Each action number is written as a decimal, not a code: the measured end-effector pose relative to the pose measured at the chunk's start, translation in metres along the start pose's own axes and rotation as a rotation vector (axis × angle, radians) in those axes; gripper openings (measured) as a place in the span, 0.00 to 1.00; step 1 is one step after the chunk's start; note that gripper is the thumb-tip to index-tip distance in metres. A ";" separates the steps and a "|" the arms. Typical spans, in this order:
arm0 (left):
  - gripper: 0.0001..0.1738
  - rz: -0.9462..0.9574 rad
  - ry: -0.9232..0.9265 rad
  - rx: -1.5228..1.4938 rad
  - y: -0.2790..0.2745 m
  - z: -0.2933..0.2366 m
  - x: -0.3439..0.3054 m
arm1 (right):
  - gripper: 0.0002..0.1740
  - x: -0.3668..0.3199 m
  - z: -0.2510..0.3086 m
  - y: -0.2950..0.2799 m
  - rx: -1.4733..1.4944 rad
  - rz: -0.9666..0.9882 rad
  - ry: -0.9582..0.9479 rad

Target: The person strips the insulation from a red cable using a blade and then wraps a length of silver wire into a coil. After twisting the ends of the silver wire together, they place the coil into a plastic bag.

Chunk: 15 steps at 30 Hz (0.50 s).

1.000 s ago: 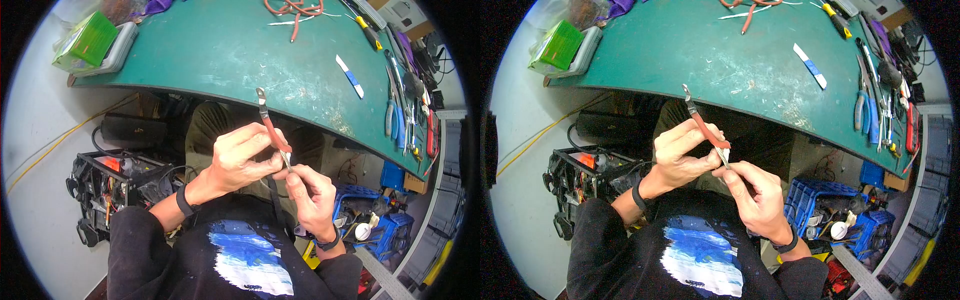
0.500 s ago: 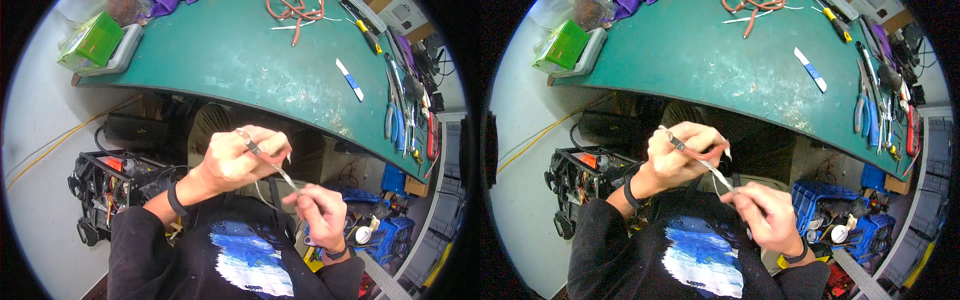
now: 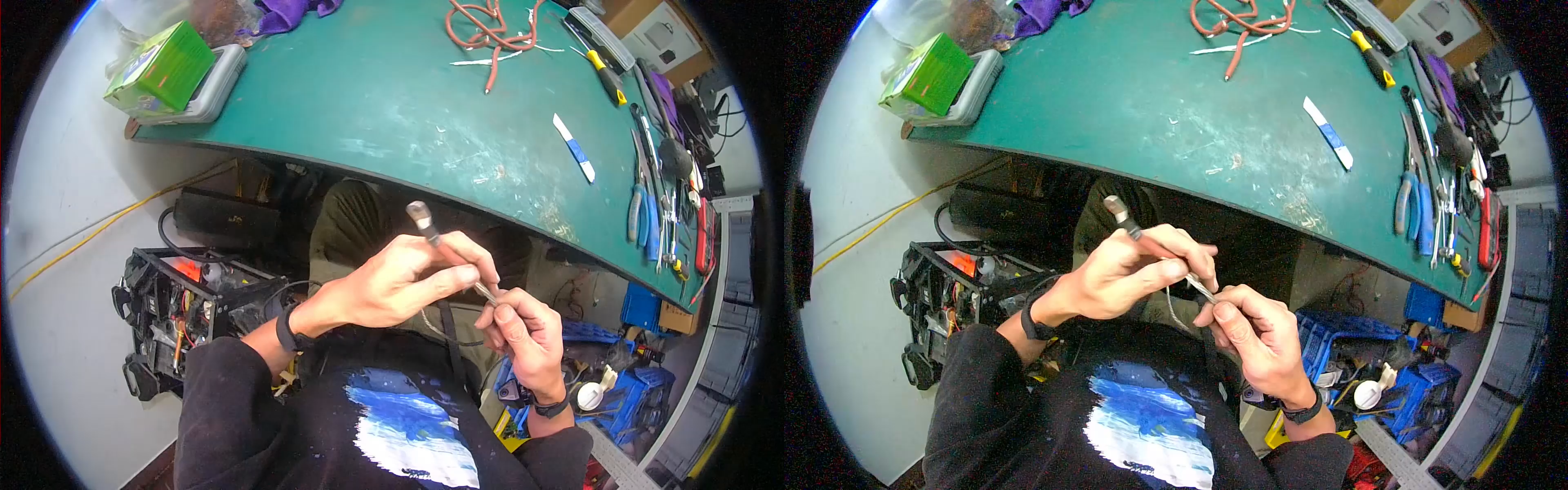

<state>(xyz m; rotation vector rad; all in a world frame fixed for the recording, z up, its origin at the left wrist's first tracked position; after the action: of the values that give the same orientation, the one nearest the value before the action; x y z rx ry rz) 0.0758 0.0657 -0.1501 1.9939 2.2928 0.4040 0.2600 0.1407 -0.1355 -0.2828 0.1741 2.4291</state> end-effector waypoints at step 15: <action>0.12 0.297 0.358 0.721 -0.011 -0.009 -0.010 | 0.12 0.011 0.027 0.011 -0.311 0.110 -0.118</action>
<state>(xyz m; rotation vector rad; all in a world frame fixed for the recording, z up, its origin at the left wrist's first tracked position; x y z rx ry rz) 0.0647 0.0528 -0.1456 2.8139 2.6081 -0.0952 0.2406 0.1442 -0.1111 -0.2726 -0.2494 2.5700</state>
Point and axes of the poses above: each hand's wrist, its own x-axis towards the middle knuckle, its own y-axis out of the palm, z = x × y, the point moved 4 cm from there along x, towards the middle knuckle, and after that the axes turned 8 degrees about -z, right-handed, at the moved point
